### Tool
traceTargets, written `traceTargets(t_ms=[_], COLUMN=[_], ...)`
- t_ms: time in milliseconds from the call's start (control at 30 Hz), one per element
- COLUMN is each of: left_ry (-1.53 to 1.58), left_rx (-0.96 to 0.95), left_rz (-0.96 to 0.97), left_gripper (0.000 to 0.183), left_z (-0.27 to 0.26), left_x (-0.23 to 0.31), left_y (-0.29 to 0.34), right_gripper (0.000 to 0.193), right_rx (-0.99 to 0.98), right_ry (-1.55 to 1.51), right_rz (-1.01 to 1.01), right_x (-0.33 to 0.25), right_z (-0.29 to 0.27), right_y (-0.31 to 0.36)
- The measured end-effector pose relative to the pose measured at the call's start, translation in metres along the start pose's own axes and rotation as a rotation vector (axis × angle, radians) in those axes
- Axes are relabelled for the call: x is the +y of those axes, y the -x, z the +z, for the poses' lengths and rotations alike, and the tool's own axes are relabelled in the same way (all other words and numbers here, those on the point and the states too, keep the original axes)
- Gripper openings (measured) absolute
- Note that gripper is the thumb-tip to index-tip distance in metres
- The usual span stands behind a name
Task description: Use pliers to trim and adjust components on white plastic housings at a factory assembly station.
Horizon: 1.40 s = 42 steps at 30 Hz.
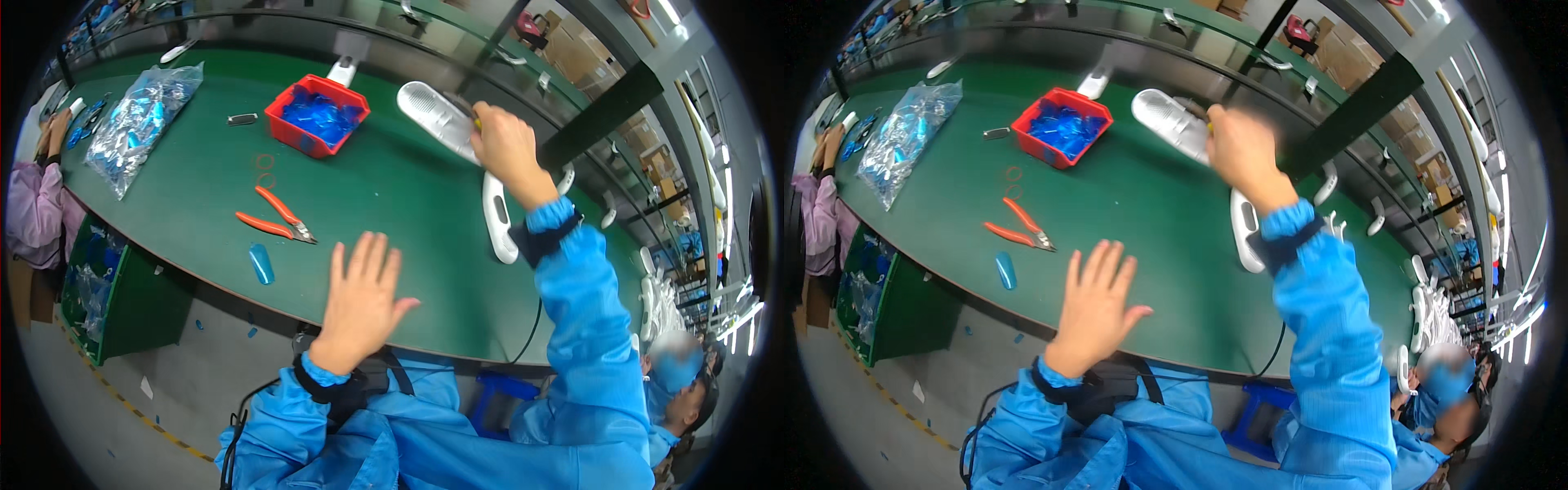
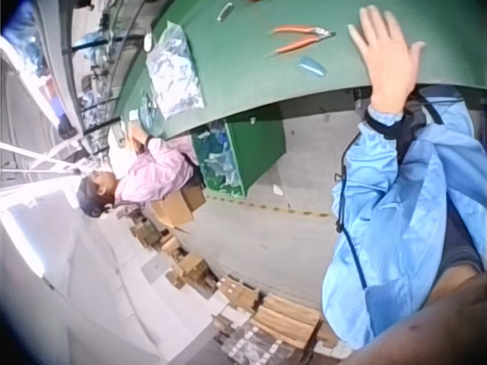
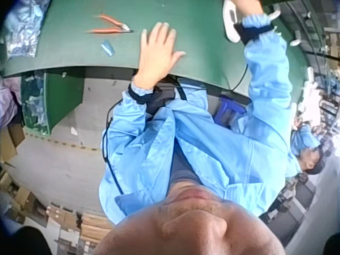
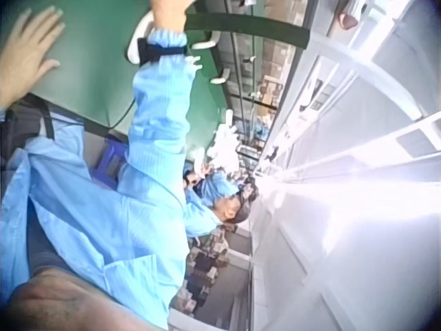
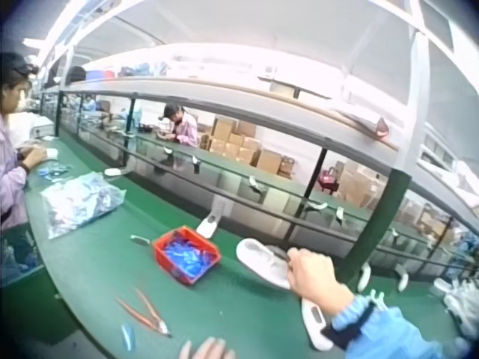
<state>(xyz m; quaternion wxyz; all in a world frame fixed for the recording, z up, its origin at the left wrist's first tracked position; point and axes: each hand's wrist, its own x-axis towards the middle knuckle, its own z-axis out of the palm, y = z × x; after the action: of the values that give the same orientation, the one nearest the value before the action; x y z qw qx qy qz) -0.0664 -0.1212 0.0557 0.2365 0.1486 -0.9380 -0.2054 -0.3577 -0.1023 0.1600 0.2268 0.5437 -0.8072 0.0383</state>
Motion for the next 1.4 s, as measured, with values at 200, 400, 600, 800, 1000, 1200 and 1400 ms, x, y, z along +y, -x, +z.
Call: traceTargets(t_ms=[200, 400, 600, 800, 1000, 1200, 1400], left_ry=[0.021, 0.042, 0.058, 0.065, 0.046, 0.062, 0.262], left_rx=[-0.037, -0.040, -0.066, -0.065, -0.051, -0.013, 0.031], left_rz=[0.014, -0.020, -0.003, 0.018, 0.040, -0.006, 0.103], left_gripper=[0.058, 0.054, 0.051, 0.048, 0.046, 0.040, 0.039], left_z=[0.008, 0.006, 0.006, 0.008, 0.010, 0.010, 0.009], left_x=[-0.010, -0.010, -0.006, -0.005, 0.000, 0.001, -0.015], left_y=[0.000, 0.003, -0.003, 0.001, -0.004, 0.002, 0.018], right_gripper=[0.028, 0.027, 0.028, 0.035, 0.071, 0.068, 0.040], right_rx=[-0.187, -0.064, -0.172, 0.031, -0.192, -0.244, -0.101], right_ry=[0.058, -0.350, -0.396, -0.419, -0.267, -0.273, -0.883], right_rz=[0.071, 0.298, 0.416, 0.537, 0.430, 0.438, 0.607], right_x=[0.069, 0.051, 0.039, 0.033, -0.022, -0.035, -0.019], right_z=[0.101, 0.061, -0.020, -0.056, -0.069, -0.052, -0.088], right_y=[-0.041, -0.010, 0.109, 0.187, 0.263, 0.269, 0.255])
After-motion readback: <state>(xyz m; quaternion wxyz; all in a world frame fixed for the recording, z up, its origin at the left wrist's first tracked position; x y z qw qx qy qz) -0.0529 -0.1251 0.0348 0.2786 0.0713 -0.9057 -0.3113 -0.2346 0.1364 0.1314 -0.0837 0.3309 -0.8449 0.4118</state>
